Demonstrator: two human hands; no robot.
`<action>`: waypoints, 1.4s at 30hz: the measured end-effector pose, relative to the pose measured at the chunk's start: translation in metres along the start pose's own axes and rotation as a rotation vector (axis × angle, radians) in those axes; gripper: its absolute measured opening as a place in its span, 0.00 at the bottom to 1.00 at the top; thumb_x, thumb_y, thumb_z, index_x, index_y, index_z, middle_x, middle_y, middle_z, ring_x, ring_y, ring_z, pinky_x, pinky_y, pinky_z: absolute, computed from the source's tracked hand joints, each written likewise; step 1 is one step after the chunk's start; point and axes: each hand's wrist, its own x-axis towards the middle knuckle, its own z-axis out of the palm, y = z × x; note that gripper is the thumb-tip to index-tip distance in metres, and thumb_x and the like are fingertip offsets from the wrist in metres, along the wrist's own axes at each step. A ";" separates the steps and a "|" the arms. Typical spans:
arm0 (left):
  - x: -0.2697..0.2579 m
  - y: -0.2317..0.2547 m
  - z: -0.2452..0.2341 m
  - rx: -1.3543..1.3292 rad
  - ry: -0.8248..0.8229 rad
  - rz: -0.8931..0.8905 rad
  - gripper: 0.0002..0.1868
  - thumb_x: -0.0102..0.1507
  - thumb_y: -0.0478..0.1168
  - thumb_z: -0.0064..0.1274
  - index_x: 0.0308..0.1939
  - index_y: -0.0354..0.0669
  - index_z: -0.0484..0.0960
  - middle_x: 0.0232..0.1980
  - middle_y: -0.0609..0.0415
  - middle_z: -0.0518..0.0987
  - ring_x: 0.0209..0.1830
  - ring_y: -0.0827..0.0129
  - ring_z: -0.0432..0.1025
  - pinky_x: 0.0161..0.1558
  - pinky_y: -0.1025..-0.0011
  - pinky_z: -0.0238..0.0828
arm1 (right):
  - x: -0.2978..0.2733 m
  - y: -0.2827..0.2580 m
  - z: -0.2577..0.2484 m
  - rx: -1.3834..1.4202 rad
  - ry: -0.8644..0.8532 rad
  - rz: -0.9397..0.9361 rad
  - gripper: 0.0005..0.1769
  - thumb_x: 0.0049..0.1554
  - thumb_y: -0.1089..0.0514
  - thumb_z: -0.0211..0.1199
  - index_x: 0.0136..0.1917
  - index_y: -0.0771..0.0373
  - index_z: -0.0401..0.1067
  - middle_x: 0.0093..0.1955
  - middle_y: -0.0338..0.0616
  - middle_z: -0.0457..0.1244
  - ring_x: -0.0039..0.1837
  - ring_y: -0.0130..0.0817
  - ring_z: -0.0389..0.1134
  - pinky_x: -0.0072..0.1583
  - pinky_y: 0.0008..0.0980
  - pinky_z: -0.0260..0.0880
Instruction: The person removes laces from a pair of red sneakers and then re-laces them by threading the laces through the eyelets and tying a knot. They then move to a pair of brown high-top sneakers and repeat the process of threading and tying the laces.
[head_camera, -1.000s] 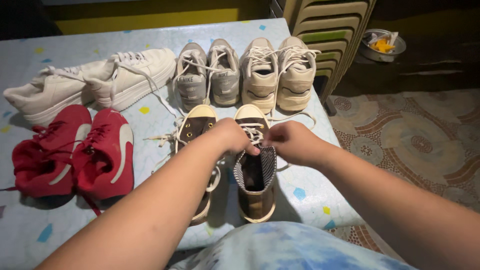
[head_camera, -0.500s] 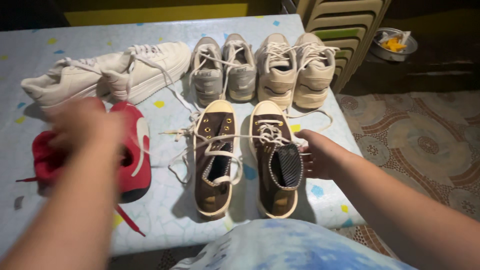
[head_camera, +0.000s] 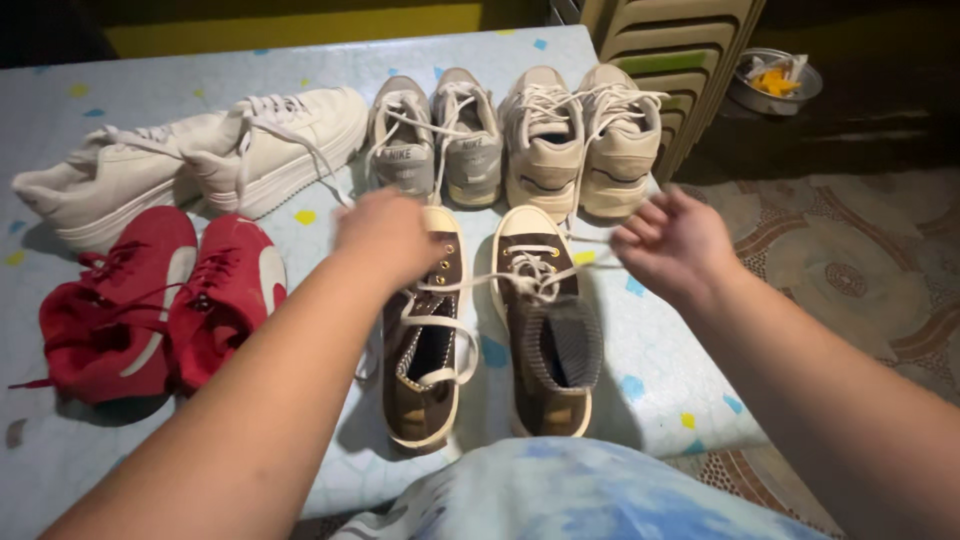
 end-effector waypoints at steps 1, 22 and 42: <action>0.005 0.011 0.007 0.019 0.143 0.192 0.28 0.57 0.63 0.62 0.49 0.47 0.88 0.47 0.46 0.84 0.48 0.50 0.77 0.49 0.41 0.62 | -0.006 0.003 0.014 -0.008 -0.061 0.017 0.21 0.66 0.49 0.44 0.32 0.57 0.54 0.28 0.36 0.47 0.31 0.30 0.45 0.38 0.32 0.52; 0.025 0.069 0.006 -0.939 0.345 0.290 0.22 0.67 0.55 0.58 0.55 0.43 0.87 0.50 0.50 0.84 0.53 0.64 0.77 0.56 0.68 0.70 | -0.025 -0.028 0.108 -1.289 -0.352 -0.220 0.11 0.65 0.56 0.53 0.52 0.61 0.74 0.37 0.34 0.60 0.39 0.24 0.60 0.44 0.26 0.64; -0.008 0.018 0.003 -0.669 -0.246 -0.075 0.10 0.62 0.44 0.56 0.38 0.51 0.92 0.24 0.52 0.79 0.21 0.73 0.67 0.27 0.69 0.63 | -0.078 0.066 0.074 -1.836 -0.013 0.070 0.14 0.46 0.54 0.73 0.46 0.60 0.82 0.46 0.46 0.74 0.48 0.32 0.73 0.55 0.31 0.71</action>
